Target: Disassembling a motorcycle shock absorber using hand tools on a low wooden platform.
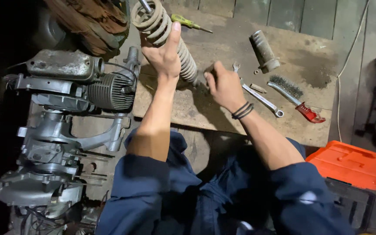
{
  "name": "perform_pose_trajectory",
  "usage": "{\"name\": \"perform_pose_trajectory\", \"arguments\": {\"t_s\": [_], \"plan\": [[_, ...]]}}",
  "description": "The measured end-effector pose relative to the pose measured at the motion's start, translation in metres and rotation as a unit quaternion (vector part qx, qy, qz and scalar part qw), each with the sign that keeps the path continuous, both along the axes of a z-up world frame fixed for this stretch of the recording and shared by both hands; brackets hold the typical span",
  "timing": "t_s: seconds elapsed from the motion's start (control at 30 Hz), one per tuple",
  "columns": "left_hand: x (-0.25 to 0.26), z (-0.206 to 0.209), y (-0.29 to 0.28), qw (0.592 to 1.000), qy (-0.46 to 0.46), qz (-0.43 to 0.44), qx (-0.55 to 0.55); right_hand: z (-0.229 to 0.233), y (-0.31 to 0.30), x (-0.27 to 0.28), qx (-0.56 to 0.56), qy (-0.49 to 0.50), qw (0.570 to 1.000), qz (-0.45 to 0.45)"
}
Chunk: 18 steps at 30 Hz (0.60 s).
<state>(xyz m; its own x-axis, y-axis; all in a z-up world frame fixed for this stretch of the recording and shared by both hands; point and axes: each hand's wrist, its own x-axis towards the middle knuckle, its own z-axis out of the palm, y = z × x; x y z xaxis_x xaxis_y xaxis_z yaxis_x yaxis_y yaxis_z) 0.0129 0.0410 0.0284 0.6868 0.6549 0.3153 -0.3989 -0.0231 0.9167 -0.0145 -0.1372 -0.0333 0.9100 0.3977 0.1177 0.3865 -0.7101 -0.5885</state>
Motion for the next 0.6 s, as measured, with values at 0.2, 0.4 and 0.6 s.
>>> {"name": "perform_pose_trajectory", "arguments": {"t_s": [0.2,0.4,0.6], "plan": [[0.006,-0.007,0.002,0.999,-0.03,0.014,0.011,-0.015,0.001,-0.006,-0.038,-0.017,0.999,0.023],[0.011,-0.008,-0.001,0.999,-0.035,0.014,-0.038,-0.005,-0.006,0.014,-0.001,-0.036,0.999,-0.015],[0.013,-0.013,-0.002,0.998,-0.054,0.029,-0.023,-0.013,0.0,-0.006,-0.042,-0.019,0.998,0.053]]}}
